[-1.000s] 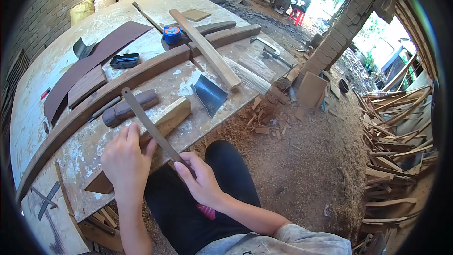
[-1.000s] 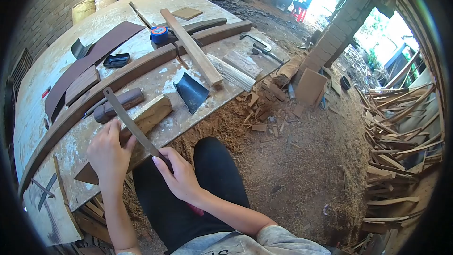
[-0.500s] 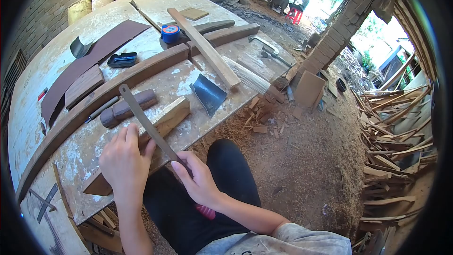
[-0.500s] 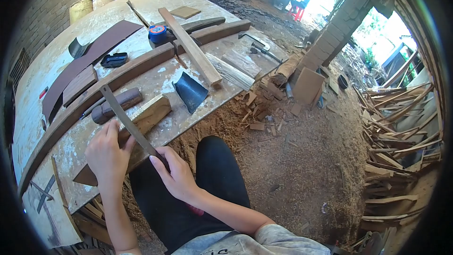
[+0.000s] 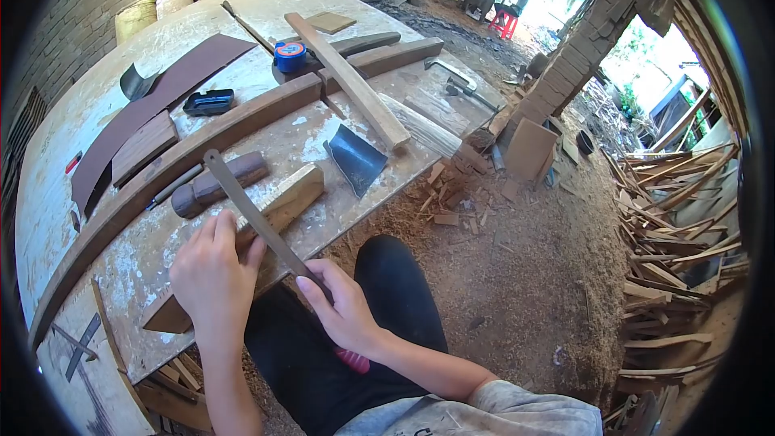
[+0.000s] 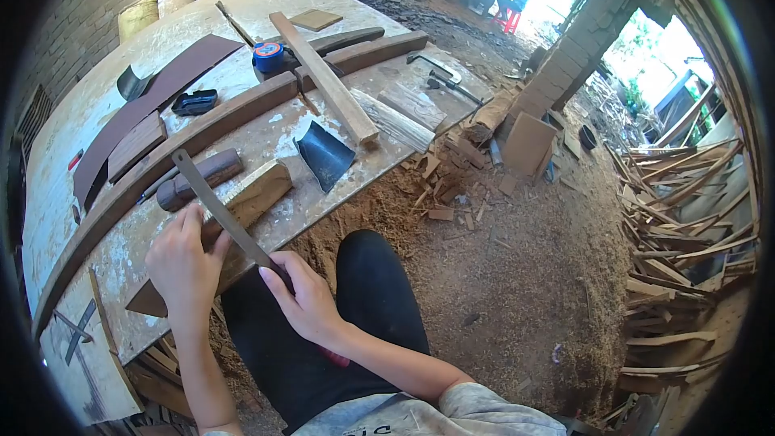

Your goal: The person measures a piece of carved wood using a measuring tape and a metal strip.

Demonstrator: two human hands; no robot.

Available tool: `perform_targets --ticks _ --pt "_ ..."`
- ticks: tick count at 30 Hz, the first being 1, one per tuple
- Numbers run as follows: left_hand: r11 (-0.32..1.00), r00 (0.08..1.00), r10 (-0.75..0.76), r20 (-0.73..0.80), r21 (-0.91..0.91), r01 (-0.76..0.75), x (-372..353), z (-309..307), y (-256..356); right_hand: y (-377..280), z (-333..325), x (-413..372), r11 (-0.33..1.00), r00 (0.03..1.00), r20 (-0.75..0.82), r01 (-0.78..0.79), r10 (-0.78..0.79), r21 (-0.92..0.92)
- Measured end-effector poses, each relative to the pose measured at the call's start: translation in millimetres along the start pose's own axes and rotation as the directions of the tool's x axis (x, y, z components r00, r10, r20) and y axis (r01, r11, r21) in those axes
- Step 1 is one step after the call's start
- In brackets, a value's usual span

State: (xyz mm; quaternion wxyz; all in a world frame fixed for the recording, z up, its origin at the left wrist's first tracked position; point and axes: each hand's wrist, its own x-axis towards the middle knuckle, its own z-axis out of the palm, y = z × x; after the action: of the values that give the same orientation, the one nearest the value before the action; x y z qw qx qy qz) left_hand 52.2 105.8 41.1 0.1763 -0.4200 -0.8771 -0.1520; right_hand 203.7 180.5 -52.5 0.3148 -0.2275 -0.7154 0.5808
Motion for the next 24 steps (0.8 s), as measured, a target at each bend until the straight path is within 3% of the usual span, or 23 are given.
perform_targets --ticks 9,13,15,16,18,24 --pt "0.994 0.992 -0.109 -0.064 -0.034 0.107 0 -8 18 3 -6 -6 0.999 0.999 0.005 -0.032 0.033 -0.019" --pt "0.979 0.975 -0.199 0.1 -0.02 0.202 5 -14 32 3 -11 -4 1.0 0.999 -0.025 -0.027 0.027 -0.016" --pt "0.985 0.979 -0.171 0.108 0.0 0.172 5 -9 33 17 -12 -7 0.997 0.999 -0.047 -0.027 0.024 -0.069" --pt "0.987 0.98 -0.162 0.118 0.014 0.162 4 -5 30 20 -11 -9 0.996 0.996 -0.039 -0.073 0.075 0.052" --pt "0.991 0.988 -0.136 0.068 0.011 0.136 3 1 27 9 -14 -9 0.988 0.99 -0.022 -0.14 0.141 0.061" --pt "0.996 0.996 -0.091 -0.004 0.015 0.092 3 5 24 6 -7 2 0.997 0.998 -0.011 -0.061 0.062 0.046"
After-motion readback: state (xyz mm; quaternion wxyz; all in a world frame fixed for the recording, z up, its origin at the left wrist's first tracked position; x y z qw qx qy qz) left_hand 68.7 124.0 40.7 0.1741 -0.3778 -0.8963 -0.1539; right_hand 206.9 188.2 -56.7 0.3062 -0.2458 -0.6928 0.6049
